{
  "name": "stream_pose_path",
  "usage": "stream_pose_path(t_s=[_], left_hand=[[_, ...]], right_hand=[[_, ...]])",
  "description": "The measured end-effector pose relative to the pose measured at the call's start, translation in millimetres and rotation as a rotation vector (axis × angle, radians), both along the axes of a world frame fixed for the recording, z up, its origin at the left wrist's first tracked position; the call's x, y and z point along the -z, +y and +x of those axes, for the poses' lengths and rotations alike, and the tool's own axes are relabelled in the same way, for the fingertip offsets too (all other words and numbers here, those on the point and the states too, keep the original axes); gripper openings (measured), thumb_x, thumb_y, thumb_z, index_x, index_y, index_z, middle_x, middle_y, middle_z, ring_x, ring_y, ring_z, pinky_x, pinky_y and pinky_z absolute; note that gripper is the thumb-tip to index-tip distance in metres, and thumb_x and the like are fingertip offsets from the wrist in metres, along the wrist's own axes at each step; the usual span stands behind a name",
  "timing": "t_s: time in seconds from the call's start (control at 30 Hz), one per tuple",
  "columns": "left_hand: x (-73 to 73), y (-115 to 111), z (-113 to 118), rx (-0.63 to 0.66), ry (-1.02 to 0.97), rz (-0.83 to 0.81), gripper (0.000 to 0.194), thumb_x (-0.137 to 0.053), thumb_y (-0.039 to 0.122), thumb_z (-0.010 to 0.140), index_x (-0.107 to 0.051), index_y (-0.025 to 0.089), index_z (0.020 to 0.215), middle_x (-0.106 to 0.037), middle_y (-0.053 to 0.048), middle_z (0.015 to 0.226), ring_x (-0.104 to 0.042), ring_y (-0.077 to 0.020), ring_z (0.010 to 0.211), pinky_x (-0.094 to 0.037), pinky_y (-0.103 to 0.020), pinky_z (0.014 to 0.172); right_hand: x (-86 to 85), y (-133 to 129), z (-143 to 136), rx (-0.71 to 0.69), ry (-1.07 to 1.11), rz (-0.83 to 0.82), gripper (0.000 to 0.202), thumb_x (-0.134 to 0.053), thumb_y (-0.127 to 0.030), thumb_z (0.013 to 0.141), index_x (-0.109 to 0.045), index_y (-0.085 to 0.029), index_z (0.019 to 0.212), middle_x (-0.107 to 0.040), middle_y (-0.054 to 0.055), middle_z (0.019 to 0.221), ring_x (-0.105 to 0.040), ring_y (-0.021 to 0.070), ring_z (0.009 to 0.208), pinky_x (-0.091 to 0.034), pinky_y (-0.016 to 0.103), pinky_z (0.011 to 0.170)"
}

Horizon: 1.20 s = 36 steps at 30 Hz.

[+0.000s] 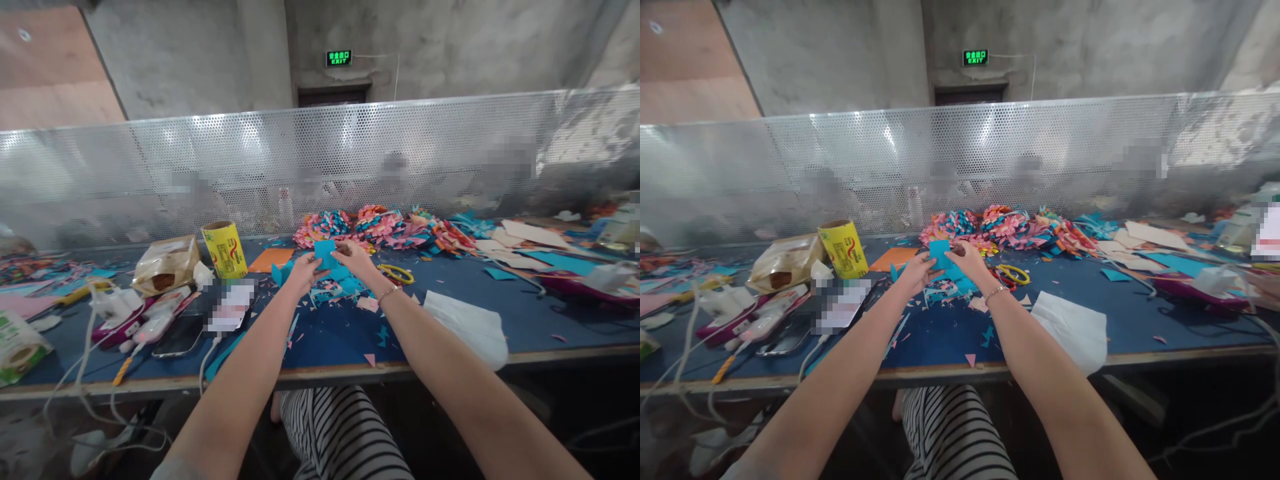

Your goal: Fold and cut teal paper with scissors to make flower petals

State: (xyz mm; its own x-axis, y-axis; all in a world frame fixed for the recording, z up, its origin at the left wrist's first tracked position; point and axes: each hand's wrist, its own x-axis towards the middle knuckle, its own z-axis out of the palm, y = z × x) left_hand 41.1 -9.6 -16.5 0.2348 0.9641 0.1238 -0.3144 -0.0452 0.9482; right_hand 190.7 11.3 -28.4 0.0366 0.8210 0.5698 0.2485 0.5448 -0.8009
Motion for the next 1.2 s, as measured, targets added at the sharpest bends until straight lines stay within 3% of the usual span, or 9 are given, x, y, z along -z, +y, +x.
stream_pose_path(t_s=[0.2,0.3,0.43,0.6,0.73,0.97,1.2], left_hand=[[5.0,5.9,-0.3,-0.030,0.035,0.114,0.028,-0.076,0.020,0.054,-0.060,0.013,0.076,-0.063,-0.002,0.074,-0.060,-0.0122,0.070,-0.048,-0.036,0.081],[3.4,6.6,-1.2,-0.121,0.091,0.160,0.027,-0.075,0.020,0.054,-0.057,0.013,0.074,-0.061,-0.001,0.070,-0.059,-0.0126,0.064,-0.049,-0.036,0.075],[-4.5,-1.6,-1.8,-0.335,0.246,0.407,0.023,-0.070,0.018,0.058,-0.056,0.018,0.076,-0.061,-0.001,0.075,-0.057,-0.0128,0.065,-0.048,-0.030,0.070],[-10.8,-14.5,0.7,-0.415,0.400,0.585,0.021,-0.069,0.020,0.061,-0.058,0.020,0.079,-0.061,-0.002,0.081,-0.058,-0.0145,0.074,-0.044,-0.027,0.074],[-11.8,-17.0,1.0,-0.427,0.385,0.605,0.023,-0.069,0.021,0.062,-0.055,0.020,0.080,-0.060,-0.001,0.078,-0.058,-0.0141,0.074,-0.043,-0.027,0.075],[-8.9,-12.3,-0.1,-0.429,0.417,0.620,0.010,-0.062,0.023,0.068,-0.055,0.019,0.073,-0.060,-0.002,0.074,-0.059,-0.0147,0.072,-0.045,-0.027,0.073],[-5.6,-4.8,0.6,-0.315,0.305,0.382,0.017,-0.064,0.023,0.068,-0.049,0.019,0.075,-0.059,0.001,0.060,-0.061,-0.0163,0.058,-0.049,-0.031,0.063]], right_hand=[[-2.5,-1.7,0.6,-0.088,0.073,-0.111,0.029,-0.068,-0.043,0.055,-0.054,-0.019,0.063,-0.052,-0.002,0.059,-0.047,0.0115,0.056,-0.042,0.026,0.053],[-2.6,-3.2,0.4,-0.113,0.197,-0.150,0.036,-0.072,-0.045,0.050,-0.048,-0.019,0.058,-0.046,-0.004,0.055,-0.044,0.0096,0.053,-0.041,0.026,0.054],[-2.2,-5.2,0.3,-0.228,0.332,-0.203,0.042,-0.075,-0.047,0.046,-0.048,-0.019,0.061,-0.048,-0.004,0.058,-0.046,0.0096,0.055,-0.042,0.025,0.056],[-4.5,-8.4,0.3,-0.335,0.478,-0.221,0.042,-0.079,-0.041,0.044,-0.048,-0.019,0.061,-0.050,-0.005,0.058,-0.048,0.0089,0.058,-0.043,0.026,0.061],[-4.4,-8.0,1.0,-0.370,0.477,-0.233,0.040,-0.078,-0.041,0.048,-0.048,-0.019,0.062,-0.051,-0.004,0.060,-0.049,0.0095,0.059,-0.044,0.027,0.063],[-3.6,-6.7,1.2,-0.316,0.427,-0.222,0.043,-0.074,-0.047,0.051,-0.043,-0.020,0.061,-0.045,-0.005,0.055,-0.046,0.0089,0.055,-0.043,0.025,0.055],[-3.9,-5.0,4.0,-0.236,0.382,-0.255,0.042,-0.075,-0.046,0.048,-0.051,-0.019,0.070,-0.051,-0.004,0.062,-0.048,0.0086,0.056,-0.042,0.023,0.053]])
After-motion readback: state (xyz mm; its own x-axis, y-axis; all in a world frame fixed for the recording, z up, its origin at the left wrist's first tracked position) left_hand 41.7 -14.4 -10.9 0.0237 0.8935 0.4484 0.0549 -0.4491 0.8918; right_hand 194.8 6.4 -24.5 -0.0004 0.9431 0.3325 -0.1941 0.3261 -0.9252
